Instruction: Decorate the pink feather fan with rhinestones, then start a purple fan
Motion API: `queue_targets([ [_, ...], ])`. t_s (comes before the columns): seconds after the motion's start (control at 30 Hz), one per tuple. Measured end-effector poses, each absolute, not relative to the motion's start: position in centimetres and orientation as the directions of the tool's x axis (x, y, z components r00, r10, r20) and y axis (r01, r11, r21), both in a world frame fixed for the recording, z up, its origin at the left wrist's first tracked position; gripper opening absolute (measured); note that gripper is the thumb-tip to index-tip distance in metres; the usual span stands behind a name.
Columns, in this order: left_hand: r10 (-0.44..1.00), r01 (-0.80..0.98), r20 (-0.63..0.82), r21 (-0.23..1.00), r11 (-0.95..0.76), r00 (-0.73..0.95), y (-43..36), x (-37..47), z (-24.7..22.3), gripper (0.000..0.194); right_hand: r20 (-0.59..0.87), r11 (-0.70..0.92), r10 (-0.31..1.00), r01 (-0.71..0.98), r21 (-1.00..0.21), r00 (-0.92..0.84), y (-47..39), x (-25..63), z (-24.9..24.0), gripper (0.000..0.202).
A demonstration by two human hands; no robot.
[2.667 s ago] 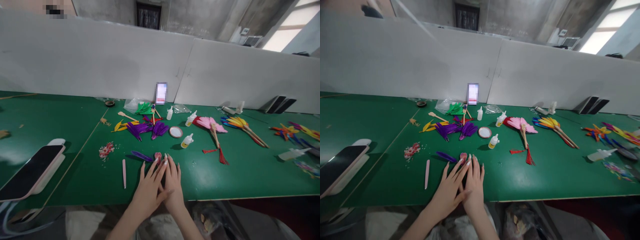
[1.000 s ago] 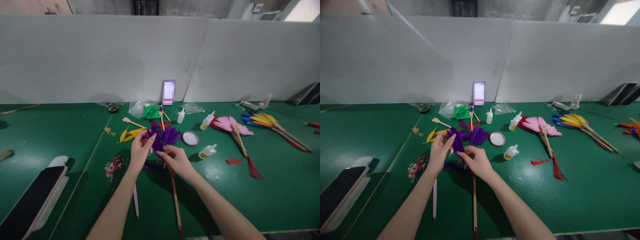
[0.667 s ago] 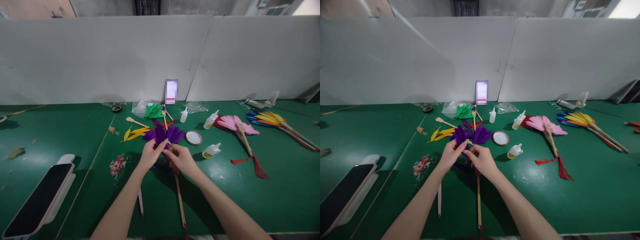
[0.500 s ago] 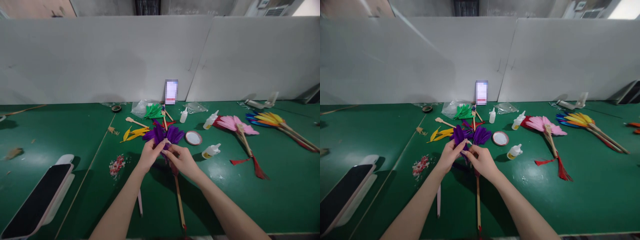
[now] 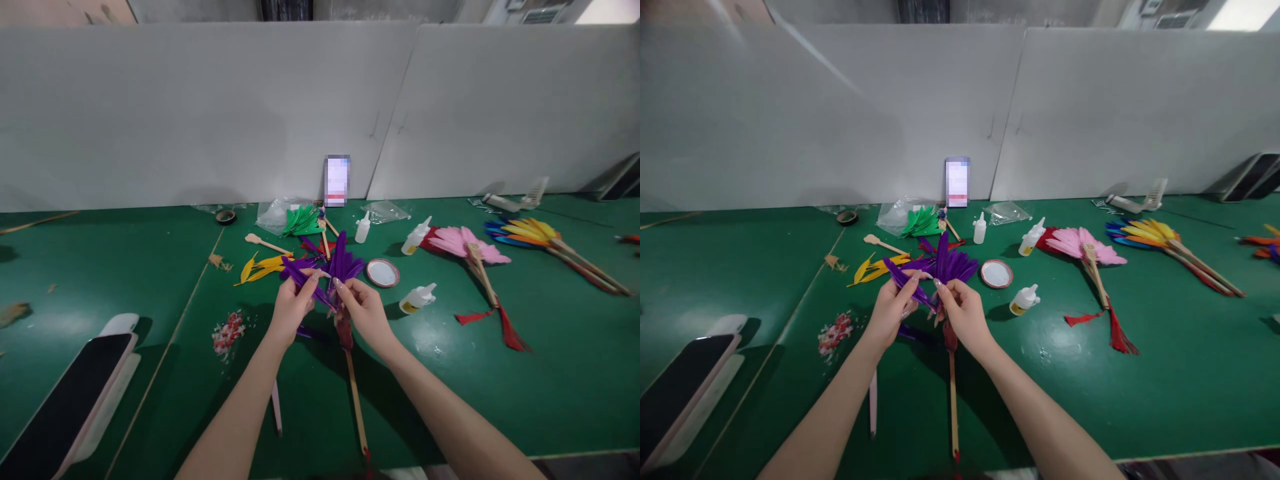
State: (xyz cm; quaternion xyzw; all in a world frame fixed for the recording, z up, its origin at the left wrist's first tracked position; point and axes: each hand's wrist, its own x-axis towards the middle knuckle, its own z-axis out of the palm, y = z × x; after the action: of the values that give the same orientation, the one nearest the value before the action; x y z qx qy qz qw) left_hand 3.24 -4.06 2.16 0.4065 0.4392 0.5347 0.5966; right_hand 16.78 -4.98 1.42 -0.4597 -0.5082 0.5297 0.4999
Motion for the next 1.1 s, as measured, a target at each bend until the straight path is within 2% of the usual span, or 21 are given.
queue_targets([
  [0.4, 0.973, -0.349, -0.012, 0.934, -0.072, -0.232, -3.4, 2.0, 2.5, 0.024, 0.029, 0.034, 0.999, -0.123, -0.992, 0.040, -4.5, 17.1, 1.5, 0.039],
  [0.47, 0.959, -0.314, -0.015, 0.946, -0.077, -0.282, -3.0, 1.3, 2.5, 0.025, 0.023, 0.027, 0.999, -0.136, -0.990, 0.028, -4.4, 17.1, 1.5, 0.039],
  [0.57, 0.953, -0.108, -0.005, 0.994, -0.030, -0.303, -2.6, 0.4, 2.2, 0.037, 0.016, 0.013, 1.000, -0.138, -0.990, -0.021, -4.4, 17.1, 1.5, 0.038],
  [0.67, 0.964, 0.152, 0.015, 0.988, 0.027, -0.265, -2.5, -0.1, 1.6, 0.068, 0.008, 0.005, 1.000, -0.145, -0.989, -0.020, -4.5, 17.0, 1.4, 0.037],
  [0.73, 0.961, 0.291, 0.064, 0.957, 0.018, -0.271, -2.6, -0.1, 1.4, 0.081, 0.014, 0.012, 1.000, -0.129, -0.992, -0.018, -4.5, 17.0, 1.3, 0.036],
  [0.83, 0.928, 0.431, 0.240, 0.897, -0.100, -0.286, -2.9, 0.5, 1.5, 0.069, 0.043, 0.039, 0.998, -0.068, -0.997, -0.045, -4.5, 17.0, 1.1, 0.037],
  [0.87, 0.930, 0.427, 0.264, 0.894, -0.137, -0.255, -3.0, 0.8, 1.6, 0.060, 0.057, 0.054, 0.996, -0.042, -0.998, -0.062, -4.5, 17.0, 1.0, 0.037],
  [0.93, 0.970, 0.320, 0.207, 0.934, -0.157, -0.128, -3.4, 1.5, 2.1, 0.047, 0.072, 0.073, 0.990, 0.006, -0.997, -0.119, -4.7, 16.9, 0.9, 0.037],
  [1.03, 0.997, 0.109, 0.055, 0.992, -0.060, 0.055, -4.0, 2.5, 2.7, 0.044, 0.037, 0.051, 0.969, 0.051, -0.997, -0.243, -4.9, 16.9, 0.7, 0.036],
  [1.1, 0.995, 0.022, -0.028, 0.999, 0.026, 0.096, -4.3, 2.9, 3.0, 0.040, 0.032, 0.066, 0.954, 0.105, -0.992, -0.296, -5.0, 17.0, 0.7, 0.035],
])
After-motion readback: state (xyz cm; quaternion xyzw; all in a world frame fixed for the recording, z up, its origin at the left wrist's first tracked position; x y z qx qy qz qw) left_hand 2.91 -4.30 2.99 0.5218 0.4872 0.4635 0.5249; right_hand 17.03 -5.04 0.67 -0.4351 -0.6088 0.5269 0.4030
